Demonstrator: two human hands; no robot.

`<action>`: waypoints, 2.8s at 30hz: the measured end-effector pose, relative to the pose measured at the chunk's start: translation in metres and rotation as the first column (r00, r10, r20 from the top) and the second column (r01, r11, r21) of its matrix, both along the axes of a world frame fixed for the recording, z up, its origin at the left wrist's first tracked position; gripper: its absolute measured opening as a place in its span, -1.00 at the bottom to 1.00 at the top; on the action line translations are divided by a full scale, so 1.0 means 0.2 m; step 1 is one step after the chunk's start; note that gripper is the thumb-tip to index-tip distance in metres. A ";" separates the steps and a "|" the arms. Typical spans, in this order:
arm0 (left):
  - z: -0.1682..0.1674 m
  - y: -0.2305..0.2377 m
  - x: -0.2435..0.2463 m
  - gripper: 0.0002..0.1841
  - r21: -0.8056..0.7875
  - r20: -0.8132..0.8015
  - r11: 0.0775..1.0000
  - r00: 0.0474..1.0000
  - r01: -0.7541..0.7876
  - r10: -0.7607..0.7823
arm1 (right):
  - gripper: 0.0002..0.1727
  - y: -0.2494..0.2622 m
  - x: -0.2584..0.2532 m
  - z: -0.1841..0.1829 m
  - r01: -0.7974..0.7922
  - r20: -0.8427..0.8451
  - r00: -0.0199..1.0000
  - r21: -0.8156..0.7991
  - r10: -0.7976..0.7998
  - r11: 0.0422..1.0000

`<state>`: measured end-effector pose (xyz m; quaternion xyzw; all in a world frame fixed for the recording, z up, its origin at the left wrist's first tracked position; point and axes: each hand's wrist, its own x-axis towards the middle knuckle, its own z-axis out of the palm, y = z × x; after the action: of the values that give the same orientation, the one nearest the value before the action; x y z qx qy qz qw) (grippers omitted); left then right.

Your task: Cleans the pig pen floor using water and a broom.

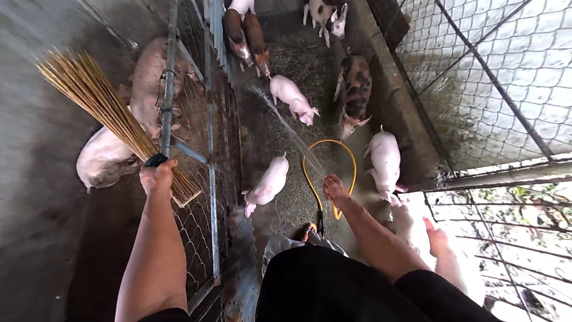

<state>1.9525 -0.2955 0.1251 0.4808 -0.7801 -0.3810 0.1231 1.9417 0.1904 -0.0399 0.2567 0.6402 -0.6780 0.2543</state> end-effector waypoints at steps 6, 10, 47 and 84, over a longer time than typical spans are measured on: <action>-0.01 -0.01 0.00 -0.34 -0.009 0.003 1.000 1.000 0.007 -0.007 | -0.85 -0.02 0.01 -0.05 0.132 0.039 0.991 -0.035 -0.130 0.991; -0.04 -0.03 0.01 -0.37 -0.009 -0.026 1.000 1.000 0.013 -0.014 | -0.83 -0.08 -0.01 0.00 0.063 0.021 0.998 -0.052 -0.062 0.997; -0.02 -0.02 0.02 -0.43 0.069 -0.101 0.997 0.994 0.039 -0.032 | -0.88 -0.51 -0.20 0.42 0.248 0.134 0.967 -0.293 -0.217 0.923; -0.01 0.01 0.01 -0.41 0.029 -0.121 0.999 0.992 0.030 -0.026 | -0.73 -0.24 0.05 0.00 -0.046 0.213 0.976 0.004 0.044 0.999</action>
<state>1.9545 -0.2943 0.1232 0.4476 -0.7719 -0.4231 0.1571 1.9508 0.1423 -0.0403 0.3145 0.6178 -0.6378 0.3356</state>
